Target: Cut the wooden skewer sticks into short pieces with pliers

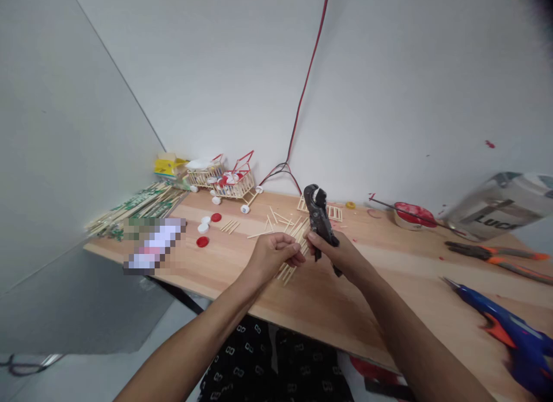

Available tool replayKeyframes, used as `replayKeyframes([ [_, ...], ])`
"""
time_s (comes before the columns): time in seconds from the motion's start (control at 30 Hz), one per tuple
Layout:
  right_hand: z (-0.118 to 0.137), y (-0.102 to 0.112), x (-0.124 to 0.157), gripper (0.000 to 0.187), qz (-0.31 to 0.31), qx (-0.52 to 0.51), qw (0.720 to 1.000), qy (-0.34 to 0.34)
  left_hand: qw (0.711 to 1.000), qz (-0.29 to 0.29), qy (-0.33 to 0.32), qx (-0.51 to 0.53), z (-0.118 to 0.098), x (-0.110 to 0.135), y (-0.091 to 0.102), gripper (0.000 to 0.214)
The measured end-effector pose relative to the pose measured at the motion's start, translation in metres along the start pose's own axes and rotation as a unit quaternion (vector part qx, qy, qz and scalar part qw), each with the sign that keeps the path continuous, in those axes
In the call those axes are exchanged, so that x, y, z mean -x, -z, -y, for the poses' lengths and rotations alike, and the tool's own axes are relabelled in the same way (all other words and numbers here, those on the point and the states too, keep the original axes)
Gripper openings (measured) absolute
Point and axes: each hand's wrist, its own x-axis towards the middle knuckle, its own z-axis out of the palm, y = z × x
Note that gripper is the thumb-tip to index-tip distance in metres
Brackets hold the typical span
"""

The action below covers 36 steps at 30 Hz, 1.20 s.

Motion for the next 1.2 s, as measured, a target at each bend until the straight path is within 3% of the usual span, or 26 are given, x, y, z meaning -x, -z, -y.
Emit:
replayKeyframes([
  [0.2, -0.005, 0.009, 0.0, 0.058, 0.096, 0.001, 0.995, -0.032, 0.996, -0.032, -0.059, -0.06, -0.028, 0.005, 0.021, 0.021],
  [0.43, -0.001, 0.007, 0.005, 0.058, 0.144, 0.082, 0.986, -0.002, 0.994, -0.03, -0.062, -0.079, -0.035, 0.005, 0.029, 0.021],
  [0.83, -0.005, 0.009, 0.004, 0.056, 0.142, 0.091, 0.986, -0.017, 0.994, -0.002, -0.037, -0.106, -0.036, 0.0, 0.028, 0.021],
  [1.2, 0.0, 0.002, 0.007, 0.058, 0.132, 0.093, 0.986, -0.044, 0.988, -0.02, -0.033, -0.149, -0.034, 0.002, 0.03, 0.014],
])
